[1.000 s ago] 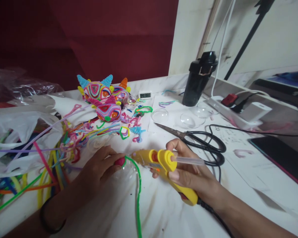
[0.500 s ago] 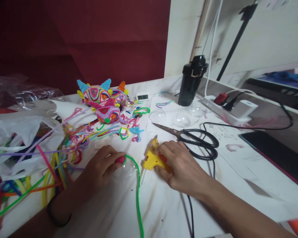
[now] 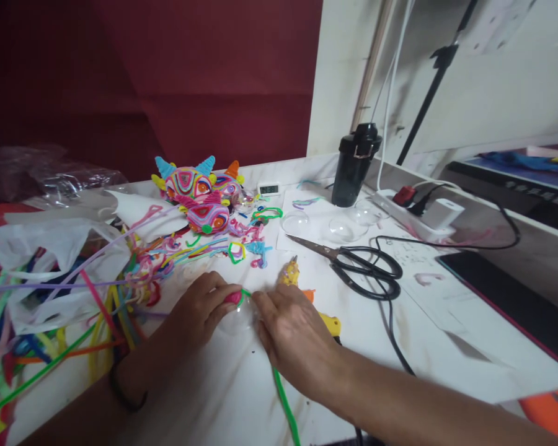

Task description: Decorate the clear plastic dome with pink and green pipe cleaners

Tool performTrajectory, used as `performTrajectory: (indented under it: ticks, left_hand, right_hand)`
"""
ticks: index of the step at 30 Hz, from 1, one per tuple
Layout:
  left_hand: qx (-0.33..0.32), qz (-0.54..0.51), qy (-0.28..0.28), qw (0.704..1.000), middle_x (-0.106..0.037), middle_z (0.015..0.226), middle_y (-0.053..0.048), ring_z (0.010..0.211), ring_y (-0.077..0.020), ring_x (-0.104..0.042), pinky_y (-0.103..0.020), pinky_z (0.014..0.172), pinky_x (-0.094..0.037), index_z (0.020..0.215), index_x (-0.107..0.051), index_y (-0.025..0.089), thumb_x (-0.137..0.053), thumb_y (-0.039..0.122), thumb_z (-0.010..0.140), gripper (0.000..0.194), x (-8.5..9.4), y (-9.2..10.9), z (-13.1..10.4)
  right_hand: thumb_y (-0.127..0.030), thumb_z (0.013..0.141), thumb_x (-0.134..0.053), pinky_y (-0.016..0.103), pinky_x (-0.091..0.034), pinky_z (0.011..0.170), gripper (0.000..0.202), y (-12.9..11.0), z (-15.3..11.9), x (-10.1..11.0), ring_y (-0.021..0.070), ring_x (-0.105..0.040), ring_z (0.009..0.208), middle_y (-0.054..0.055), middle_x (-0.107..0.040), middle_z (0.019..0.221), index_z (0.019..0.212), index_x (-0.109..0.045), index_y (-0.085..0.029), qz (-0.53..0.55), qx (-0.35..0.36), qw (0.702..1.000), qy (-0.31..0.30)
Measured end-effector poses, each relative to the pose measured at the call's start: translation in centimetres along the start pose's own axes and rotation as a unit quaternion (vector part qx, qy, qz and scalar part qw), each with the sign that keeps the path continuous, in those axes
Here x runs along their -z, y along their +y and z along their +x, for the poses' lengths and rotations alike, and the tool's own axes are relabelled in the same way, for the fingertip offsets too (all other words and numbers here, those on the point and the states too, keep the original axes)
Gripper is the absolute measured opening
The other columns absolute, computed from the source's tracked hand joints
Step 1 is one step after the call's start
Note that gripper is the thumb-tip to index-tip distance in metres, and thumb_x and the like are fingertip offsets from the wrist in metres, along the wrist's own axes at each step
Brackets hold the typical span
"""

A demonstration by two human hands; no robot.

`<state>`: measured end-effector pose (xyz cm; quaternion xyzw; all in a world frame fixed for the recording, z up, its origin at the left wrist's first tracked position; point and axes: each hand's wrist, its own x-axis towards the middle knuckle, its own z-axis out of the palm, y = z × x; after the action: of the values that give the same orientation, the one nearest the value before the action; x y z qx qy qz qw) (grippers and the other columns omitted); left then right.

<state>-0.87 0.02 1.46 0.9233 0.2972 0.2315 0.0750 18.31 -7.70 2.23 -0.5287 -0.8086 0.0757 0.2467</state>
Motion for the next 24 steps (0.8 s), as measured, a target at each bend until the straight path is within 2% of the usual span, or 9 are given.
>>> performTrajectory:
  ticks: [5, 13, 24]
  left_hand:
    - [0.01, 0.007, 0.004, 1.0, -0.054, 0.084, -0.004, 0.081, -0.0194, -0.05, -0.034, 0.076, -0.045, 0.098, -0.065, 0.017, -0.046, 0.019, 0.092, 0.019, -0.1, 0.1, 0.1]
    - [0.006, 0.011, 0.004, 1.0, -0.054, 0.082, -0.004, 0.078, -0.019, -0.049, -0.033, 0.072, -0.044, 0.094, -0.065, 0.017, -0.047, 0.019, 0.092, 0.018, 0.0, 0.1, 0.2]
    - [-0.003, 0.006, 0.007, 1.0, -0.054, 0.082, -0.006, 0.077, -0.0199, -0.049, -0.036, 0.074, -0.046, 0.095, -0.065, 0.015, -0.039, 0.02, 0.094, 0.026, -0.1, 0.1, 0.2]
  right_hand:
    - [-0.011, 0.086, -0.044, 0.037, -0.047, 0.066, 0.027, -0.8, -0.2, -0.1, 0.0254, -0.058, 0.073, 0.011, -0.063, 0.077, 0.105, -0.063, -0.011, -0.017, -0.031, 0.999, 0.023]
    - [-0.002, 0.079, -0.043, 0.035, -0.041, 0.065, 0.029, -2.0, 0.2, -1.0, 0.0238, -0.057, 0.067, 0.011, -0.065, 0.074, 0.094, -0.066, -0.01, -0.074, -0.028, 0.997, 0.013]
    - [-0.005, 0.071, -0.046, 0.031, -0.034, 0.054, 0.018, -3.5, 1.0, -1.5, 0.0182, -0.055, 0.054, 0.005, -0.062, 0.061, 0.074, -0.06, -0.016, -0.103, -0.051, 0.993, 0.008]
